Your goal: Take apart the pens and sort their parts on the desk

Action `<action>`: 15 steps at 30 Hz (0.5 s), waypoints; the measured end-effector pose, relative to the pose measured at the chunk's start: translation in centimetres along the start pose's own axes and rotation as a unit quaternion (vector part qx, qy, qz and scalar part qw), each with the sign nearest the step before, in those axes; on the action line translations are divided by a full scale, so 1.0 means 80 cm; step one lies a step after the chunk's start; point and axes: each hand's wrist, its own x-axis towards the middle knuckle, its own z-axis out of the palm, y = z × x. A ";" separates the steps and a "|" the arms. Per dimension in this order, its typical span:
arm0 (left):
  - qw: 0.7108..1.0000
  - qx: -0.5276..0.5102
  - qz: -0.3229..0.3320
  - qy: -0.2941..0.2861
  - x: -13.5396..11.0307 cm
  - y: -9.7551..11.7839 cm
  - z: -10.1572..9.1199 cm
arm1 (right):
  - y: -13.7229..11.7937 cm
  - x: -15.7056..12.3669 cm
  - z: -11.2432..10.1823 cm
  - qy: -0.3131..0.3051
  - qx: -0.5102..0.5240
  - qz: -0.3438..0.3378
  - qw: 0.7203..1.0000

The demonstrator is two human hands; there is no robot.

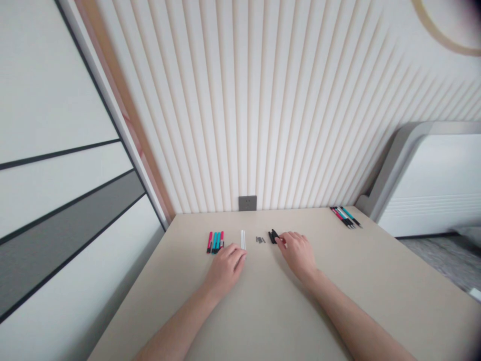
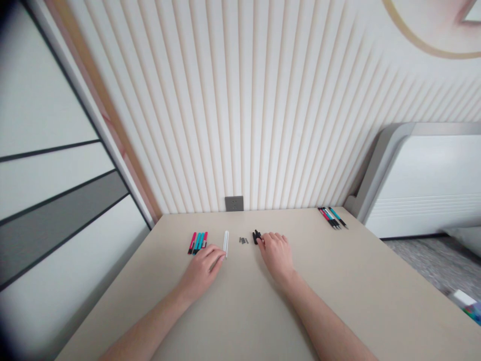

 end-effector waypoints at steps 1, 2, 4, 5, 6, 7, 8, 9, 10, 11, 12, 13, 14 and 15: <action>1.000 0.001 0.004 -0.004 0.000 0.000 0.000 | 0.005 0.002 0.000 -0.007 -0.015 0.017 1.000; 1.000 0.002 0.007 -0.007 0.000 0.001 0.001 | 0.008 0.004 0.000 -0.014 -0.029 0.031 0.999; 1.000 0.003 0.009 -0.012 0.000 0.001 0.002 | 0.013 0.007 0.000 -0.030 -0.048 0.053 0.997; 1.000 0.003 0.009 -0.014 0.000 0.002 0.002 | 0.014 0.008 0.001 -0.039 -0.055 0.061 0.996; 1.000 0.004 0.008 -0.015 0.000 0.002 0.002 | 0.015 0.008 0.002 -0.047 -0.060 0.065 0.995; 1.000 0.005 0.005 -0.016 0.000 0.002 0.002 | 0.015 0.008 0.003 -0.056 -0.062 0.068 0.994; 1.000 0.006 0.003 -0.017 0.000 0.001 0.002 | 0.014 0.009 0.003 -0.065 -0.063 0.070 0.993; 1.000 0.007 0.002 -0.019 0.000 0.001 0.002 | 0.014 0.009 0.004 -0.074 -0.063 0.071 0.993; 1.000 0.009 0.001 -0.020 0.000 0.001 0.002 | 0.013 0.009 0.005 -0.085 -0.062 0.072 0.992; 1.000 0.010 0.000 -0.021 0.000 0.000 0.002 | 0.013 0.009 0.005 -0.096 -0.061 0.074 0.991; 1.000 0.011 0.001 -0.022 -0.001 0.000 0.002 | 0.012 0.009 0.005 -0.105 -0.059 0.076 0.990; 1.000 0.012 0.002 -0.023 -0.001 0.000 0.002 | 0.011 0.009 0.005 -0.114 -0.057 0.078 0.989; 1.000 0.013 0.003 -0.024 -0.001 0.001 0.001 | 0.011 0.009 0.005 -0.121 -0.055 0.079 0.988; 1.000 0.014 0.004 -0.025 -0.001 0.001 0.001 | 0.010 0.009 0.005 -0.125 -0.056 0.080 0.987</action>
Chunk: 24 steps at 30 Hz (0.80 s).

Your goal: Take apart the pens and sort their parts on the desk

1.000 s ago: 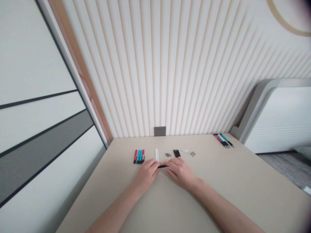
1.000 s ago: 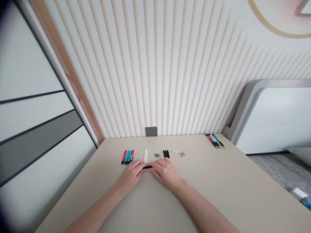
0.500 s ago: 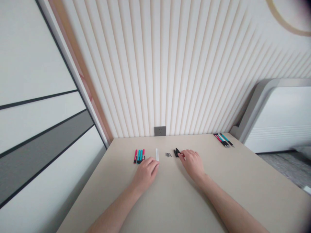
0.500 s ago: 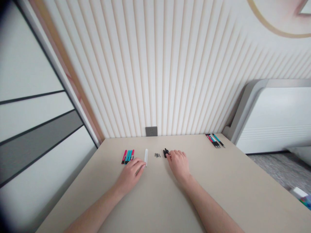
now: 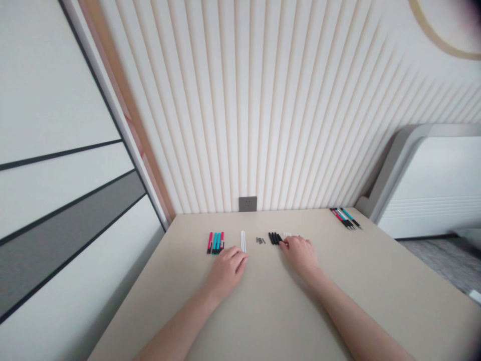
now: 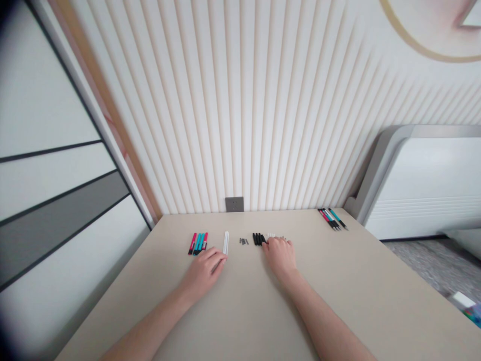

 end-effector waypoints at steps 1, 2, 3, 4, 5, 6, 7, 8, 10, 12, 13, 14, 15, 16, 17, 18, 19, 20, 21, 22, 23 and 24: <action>1.000 0.000 0.001 -0.001 0.000 0.000 0.000 | 0.000 -0.001 -0.001 -0.002 -0.002 -0.001 1.000; 1.000 0.001 0.002 -0.002 0.000 0.001 0.000 | -0.001 -0.001 -0.001 -0.002 -0.005 -0.003 1.000; 1.000 0.002 0.003 -0.002 0.000 0.001 -0.001 | -0.001 -0.002 -0.002 -0.002 -0.009 -0.005 1.000; 1.000 0.004 0.004 -0.002 0.000 0.001 -0.001 | -0.002 -0.003 -0.002 -0.001 -0.013 -0.008 1.000; 1.000 0.005 0.006 -0.001 0.000 0.001 -0.001 | -0.002 -0.005 -0.002 -0.001 -0.016 -0.011 1.000; 1.000 0.006 0.007 0.000 0.001 0.001 -0.001 | -0.002 -0.006 -0.003 -0.001 -0.018 -0.015 1.000; 1.000 0.006 0.008 -0.001 0.001 0.001 -0.001 | -0.002 -0.007 -0.003 0.000 -0.019 -0.019 1.000; 1.000 0.005 0.008 -0.002 0.001 0.001 -0.001 | -0.003 -0.007 -0.002 0.001 -0.019 -0.022 1.000; 1.000 0.005 0.007 -0.006 0.000 0.001 -0.001 | -0.003 -0.008 -0.002 0.003 -0.017 -0.027 0.999; 1.000 0.005 0.007 -0.006 0.000 0.001 -0.001 | -0.003 -0.008 -0.001 0.004 -0.014 -0.025 1.000; 1.000 0.005 0.007 -0.005 0.000 0.001 -0.001 | -0.003 -0.007 -0.001 0.003 -0.012 -0.023 1.000; 1.000 0.006 0.007 -0.005 0.000 0.001 -0.001 | -0.003 -0.007 -0.001 0.001 -0.011 -0.021 1.000; 1.000 0.007 0.007 -0.005 0.000 0.000 0.000 | -0.003 -0.007 -0.001 -0.001 -0.011 -0.020 1.000; 1.000 0.008 0.006 -0.006 0.000 0.000 0.000 | -0.003 -0.007 -0.001 -0.004 -0.012 -0.021 1.000; 1.000 0.009 0.005 -0.008 0.000 0.000 0.000 | -0.003 -0.008 -0.002 -0.005 -0.014 -0.023 1.000; 1.000 0.010 0.005 -0.010 0.000 0.000 0.000 | -0.004 -0.008 -0.003 -0.007 -0.016 -0.026 1.000; 1.000 0.011 0.005 -0.011 0.000 0.000 0.001 | -0.004 -0.008 -0.003 -0.008 -0.019 -0.027 0.999; 1.000 0.011 0.006 -0.012 0.000 0.000 0.001 | -0.004 -0.008 -0.004 -0.010 -0.020 -0.027 0.999; 1.000 0.012 0.008 -0.013 0.000 0.000 0.001 | -0.004 -0.008 -0.004 -0.012 -0.021 -0.027 0.999; 1.000 0.012 0.009 -0.014 0.000 0.000 0.001 | -0.004 -0.008 -0.004 -0.014 -0.021 -0.026 0.999; 1.000 0.013 0.010 -0.014 0.000 0.001 0.000 | -0.004 -0.008 -0.004 -0.015 -0.021 -0.026 0.999; 1.000 0.014 0.010 -0.015 0.001 0.001 0.000 | -0.004 -0.007 -0.003 -0.015 -0.020 -0.026 0.999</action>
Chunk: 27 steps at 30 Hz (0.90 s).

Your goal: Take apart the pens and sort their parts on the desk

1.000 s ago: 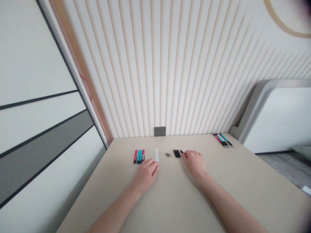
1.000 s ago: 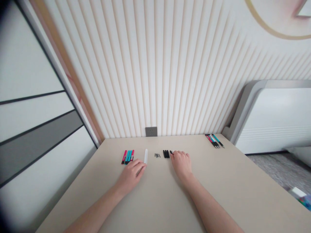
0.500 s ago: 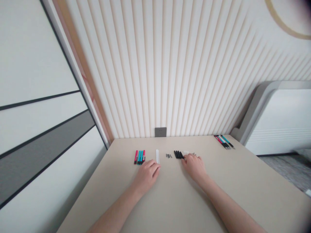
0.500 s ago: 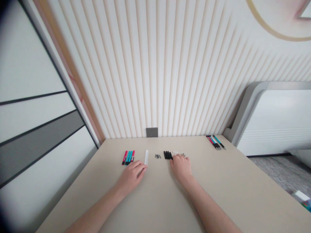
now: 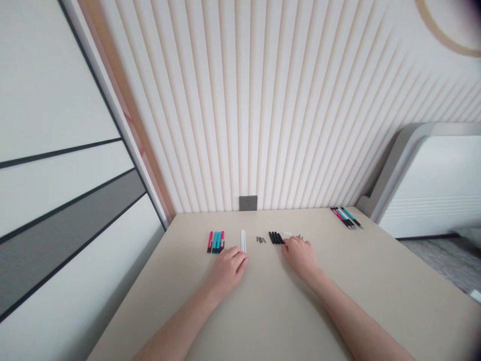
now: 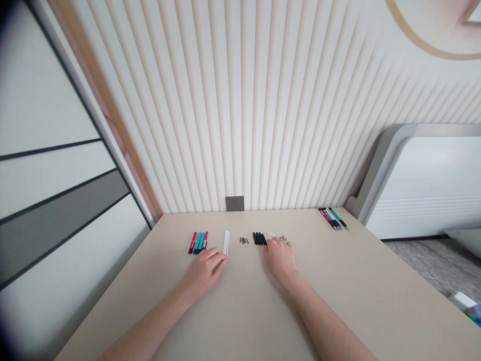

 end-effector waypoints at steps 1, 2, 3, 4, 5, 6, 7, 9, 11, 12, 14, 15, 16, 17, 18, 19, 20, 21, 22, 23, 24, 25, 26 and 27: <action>1.000 0.001 -0.001 -0.001 0.000 0.000 0.000 | 0.000 0.000 0.001 0.001 0.001 0.000 1.000; 1.000 0.002 -0.003 -0.002 0.000 0.001 -0.001 | 0.000 0.001 0.001 0.003 0.004 0.000 1.000; 1.000 0.003 -0.005 -0.003 0.000 0.001 -0.001 | 0.001 0.001 0.002 0.005 0.006 0.000 1.000; 1.000 0.003 -0.007 -0.002 0.000 0.001 -0.001 | 0.001 0.001 0.003 0.007 0.007 0.000 1.000; 1.000 0.004 -0.010 -0.001 0.000 0.000 0.000 | 0.001 0.001 0.004 0.008 0.009 -0.001 1.000; 1.000 0.006 -0.014 0.002 -0.001 -0.001 0.001 | 0.001 0.001 0.005 0.010 0.009 -0.003 1.000; 1.000 0.007 -0.017 0.004 -0.001 -0.002 0.002 | 0.001 0.001 0.005 0.013 0.009 -0.004 1.000; 1.000 0.010 -0.025 0.007 -0.003 -0.006 0.007 | 0.001 0.001 0.007 0.019 0.009 -0.007 1.000; 0.999 0.012 -0.031 0.006 -0.004 -0.010 0.011 | 0.001 0.002 0.007 0.025 0.010 -0.010 1.000; 0.999 0.012 -0.033 0.005 -0.005 -0.012 0.012 | 0.002 0.002 0.008 0.025 0.010 -0.011 1.000; 0.999 0.011 -0.032 0.004 -0.007 -0.015 0.014 | 0.001 0.002 0.008 0.024 0.011 -0.009 1.000; 1.000 0.010 -0.029 0.003 -0.007 -0.017 0.015 | 0.001 0.001 0.008 0.023 0.011 -0.008 1.000; 1.000 0.008 -0.026 0.003 -0.007 -0.018 0.015 | 0.000 0.001 0.008 0.022 0.012 -0.007 1.000; 1.000 0.007 -0.022 0.002 -0.007 -0.019 0.015 | 0.000 0.000 0.008 0.022 0.012 -0.006 1.000; 1.000 0.005 -0.018 0.001 -0.006 -0.020 0.015 | -0.001 -0.001 0.007 0.023 0.012 -0.007 1.000; 1.000 0.004 -0.015 -0.001 -0.006 -0.021 0.016 | -0.002 -0.002 0.005 0.025 0.012 -0.008 1.000; 1.000 0.002 -0.012 -0.004 -0.005 -0.022 0.016 | -0.002 -0.002 0.003 0.030 0.013 -0.008 0.999; 1.000 0.000 -0.011 -0.007 -0.003 -0.023 0.017 | 0.000 -0.001 0.000 0.038 0.015 -0.008 0.999; 1.000 -0.003 -0.010 -0.009 -0.002 -0.023 0.019 | 0.003 0.001 -0.004 0.048 0.017 -0.004 0.999; 1.000 -0.006 -0.009 -0.010 -0.001 -0.024 0.020 | 0.008 0.004 -0.009 0.060 0.018 0.003 0.998; 1.000 -0.011 -0.010 -0.009 0.000 -0.025 0.022 | 0.016 0.009 -0.015 0.071 0.019 0.015 0.997; 1.000 -0.015 -0.011 -0.008 0.001 -0.025 0.023 | 0.027 0.015 -0.020 0.079 0.017 0.033 0.996; 1.000 -0.020 -0.012 -0.006 0.001 -0.026 0.024 | 0.041 0.023 -0.025 0.084 0.012 0.056 0.995; 1.000 -0.024 -0.012 -0.006 0.002 -0.026 0.025 | 0.059 0.031 -0.029 0.090 0.002 0.081 0.993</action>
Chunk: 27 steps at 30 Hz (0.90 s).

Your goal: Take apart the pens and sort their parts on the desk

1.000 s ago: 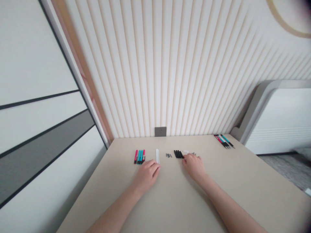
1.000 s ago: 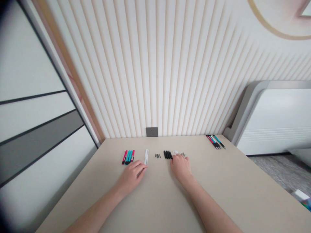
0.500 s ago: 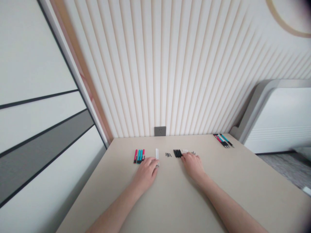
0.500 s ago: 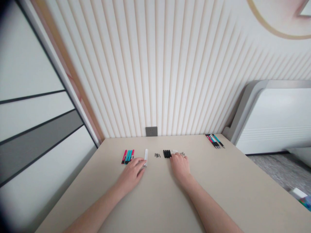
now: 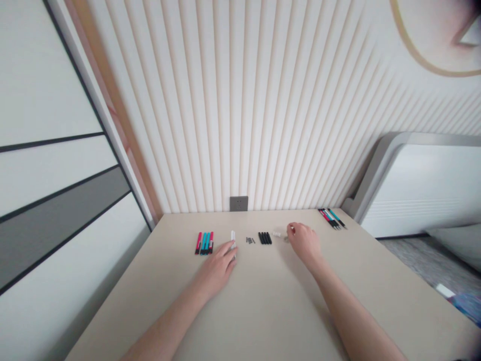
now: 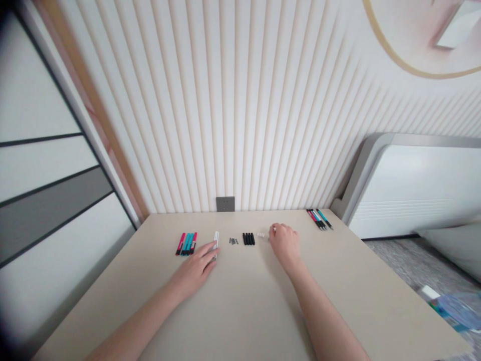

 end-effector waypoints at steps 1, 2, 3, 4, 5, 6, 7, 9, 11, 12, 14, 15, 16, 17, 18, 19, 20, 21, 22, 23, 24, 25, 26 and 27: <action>1.000 -0.003 -0.001 -0.001 0.000 -0.001 0.001 | 0.019 0.011 -0.001 0.004 -0.017 0.033 0.999; 1.000 -0.004 -0.003 -0.003 0.000 -0.001 0.002 | 0.040 0.021 0.001 0.014 -0.037 0.061 0.997; 1.000 -0.005 -0.005 -0.005 0.000 -0.002 0.003 | 0.063 0.030 0.004 0.023 -0.058 0.082 0.995; 1.000 -0.006 -0.007 -0.007 0.000 -0.002 0.003 | 0.086 0.036 0.009 0.028 -0.078 0.098 0.992; 1.000 -0.007 -0.009 -0.007 0.000 -0.003 0.004 | 0.110 0.041 0.015 0.032 -0.095 0.113 0.989; 1.000 -0.009 -0.010 -0.005 0.000 -0.003 0.004 | 0.132 0.043 0.022 0.023 -0.107 0.132 0.985; 1.000 -0.012 -0.010 -0.003 0.000 -0.003 0.005 | 0.152 0.044 0.030 0.011 -0.114 0.147 0.982; 1.000 -0.015 -0.009 0.000 0.001 -0.003 0.006 | 0.183 0.045 0.044 0.004 -0.119 0.155 0.981; 1.000 -0.017 -0.010 -0.003 0.001 -0.002 0.006 | 0.202 0.046 0.054 0.011 -0.122 0.167 0.978; 1.000 -0.016 -0.012 -0.006 0.002 -0.002 0.006 | 0.207 0.047 0.058 0.012 -0.121 0.169 0.978; 1.000 -0.012 -0.017 -0.013 0.002 0.000 0.006 | 0.211 0.051 0.063 0.010 -0.118 0.171 0.978; 1.000 -0.010 -0.021 -0.017 0.003 0.001 0.005 | 0.211 0.053 0.064 0.007 -0.116 0.171 0.978; 0.999 -0.007 -0.024 -0.021 0.003 0.001 0.005 | 0.211 0.056 0.066 0.005 -0.113 0.172 0.979; 0.999 -0.006 -0.027 -0.025 0.003 0.002 0.004 | 0.212 0.057 0.067 0.005 -0.111 0.171 0.979; 0.999 -0.005 -0.028 -0.029 0.003 0.003 0.004 | 0.213 0.059 0.069 0.008 -0.109 0.169 0.979; 0.999 -0.006 -0.027 -0.031 0.004 0.003 0.003 | 0.214 0.059 0.070 0.013 -0.108 0.167 0.980; 0.999 -0.007 -0.025 -0.032 0.004 0.004 0.003 | 0.216 0.060 0.072 0.017 -0.106 0.163 0.981; 0.999 -0.009 -0.024 -0.033 0.004 0.004 0.003 | 0.217 0.060 0.073 0.021 -0.106 0.159 0.981; 0.999 -0.009 -0.023 -0.034 0.004 0.004 0.003 | 0.219 0.060 0.075 0.022 -0.105 0.155 0.982; 0.999 -0.010 -0.023 -0.035 0.004 0.004 0.003 | 0.221 0.059 0.076 0.022 -0.105 0.149 0.983; 0.999 -0.010 -0.023 -0.036 0.004 0.004 0.003 | 0.222 0.059 0.078 0.021 -0.104 0.144 0.984; 0.999 -0.010 -0.023 -0.038 0.004 0.003 0.003 | 0.223 0.060 0.080 0.021 -0.103 0.138 0.985; 0.999 -0.009 -0.023 -0.040 0.003 0.003 0.003 | 0.224 0.060 0.081 0.022 -0.102 0.132 0.986; 0.999 -0.008 -0.023 -0.042 0.003 0.003 0.003 | 0.224 0.060 0.083 0.024 -0.100 0.128 0.986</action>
